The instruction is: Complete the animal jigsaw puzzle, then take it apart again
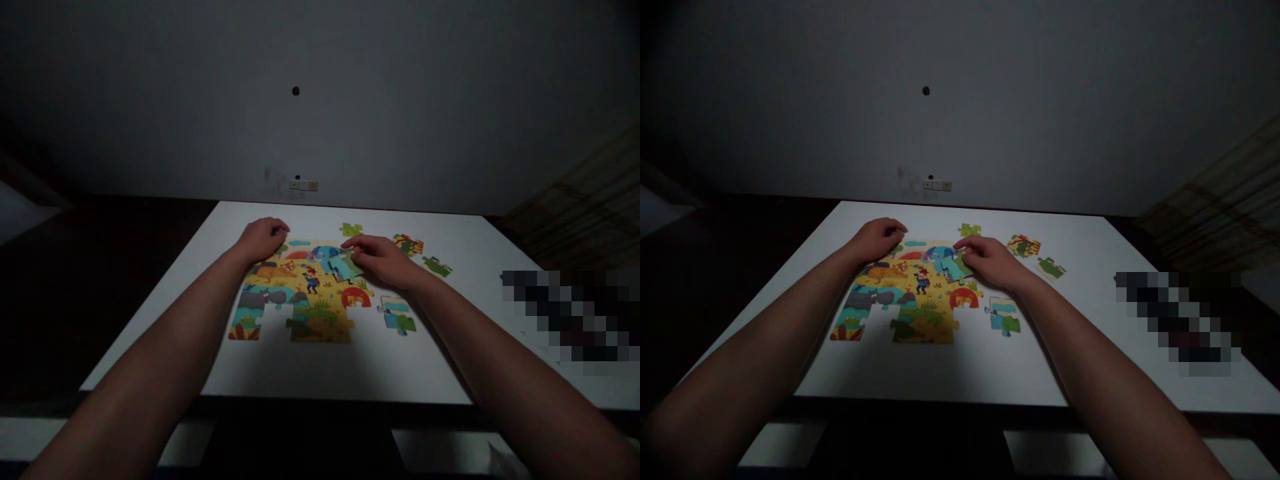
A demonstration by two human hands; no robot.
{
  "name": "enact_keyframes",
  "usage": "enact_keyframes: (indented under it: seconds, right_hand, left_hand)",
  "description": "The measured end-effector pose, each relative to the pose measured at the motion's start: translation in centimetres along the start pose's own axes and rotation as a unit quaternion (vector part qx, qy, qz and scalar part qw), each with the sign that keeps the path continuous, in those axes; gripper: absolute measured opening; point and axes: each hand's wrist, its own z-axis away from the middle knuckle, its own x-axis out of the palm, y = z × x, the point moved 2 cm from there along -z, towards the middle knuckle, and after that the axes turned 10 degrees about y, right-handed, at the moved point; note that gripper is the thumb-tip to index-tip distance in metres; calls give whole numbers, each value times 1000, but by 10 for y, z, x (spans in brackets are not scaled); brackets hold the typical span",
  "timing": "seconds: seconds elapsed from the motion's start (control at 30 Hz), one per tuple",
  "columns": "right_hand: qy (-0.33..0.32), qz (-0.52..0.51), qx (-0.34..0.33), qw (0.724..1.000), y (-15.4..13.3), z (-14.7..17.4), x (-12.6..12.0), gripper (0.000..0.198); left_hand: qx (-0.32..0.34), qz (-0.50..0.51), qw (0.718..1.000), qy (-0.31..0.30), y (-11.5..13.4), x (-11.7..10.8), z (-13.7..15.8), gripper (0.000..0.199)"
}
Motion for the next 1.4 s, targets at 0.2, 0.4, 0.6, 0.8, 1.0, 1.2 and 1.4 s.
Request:
enact_keyframes:
  seconds: [0.2,0.4,0.6,0.8,1.0,1.2,1.4]
  right_hand:
    - [-1,6,-1,1000,2,-1,-1,33]
    - [-4,1,4,1000,3,-1,-1,35]
    - [-11,-12,20,1000,6,-1,1,35]
    - [-6,-16,21,1000,3,0,2,35]
    - [-10,-12,32,999,2,0,4,28]
    - [-13,3,19,1000,0,0,3,28]
    - [-13,-9,15,1000,1,0,3,33]
  left_hand:
    - [2,-3,1000,1,-1,1,-1,35]
    - [2,4,1000,6,0,0,0,34]
    - [4,3,1000,5,0,0,0,34]
    - [2,0,1000,4,-2,2,-1,36]
    - [-6,2,1000,5,0,1,0,35]
    - [-3,9,1000,5,-1,1,0,35]
    - [5,3,1000,5,-1,0,0,35]
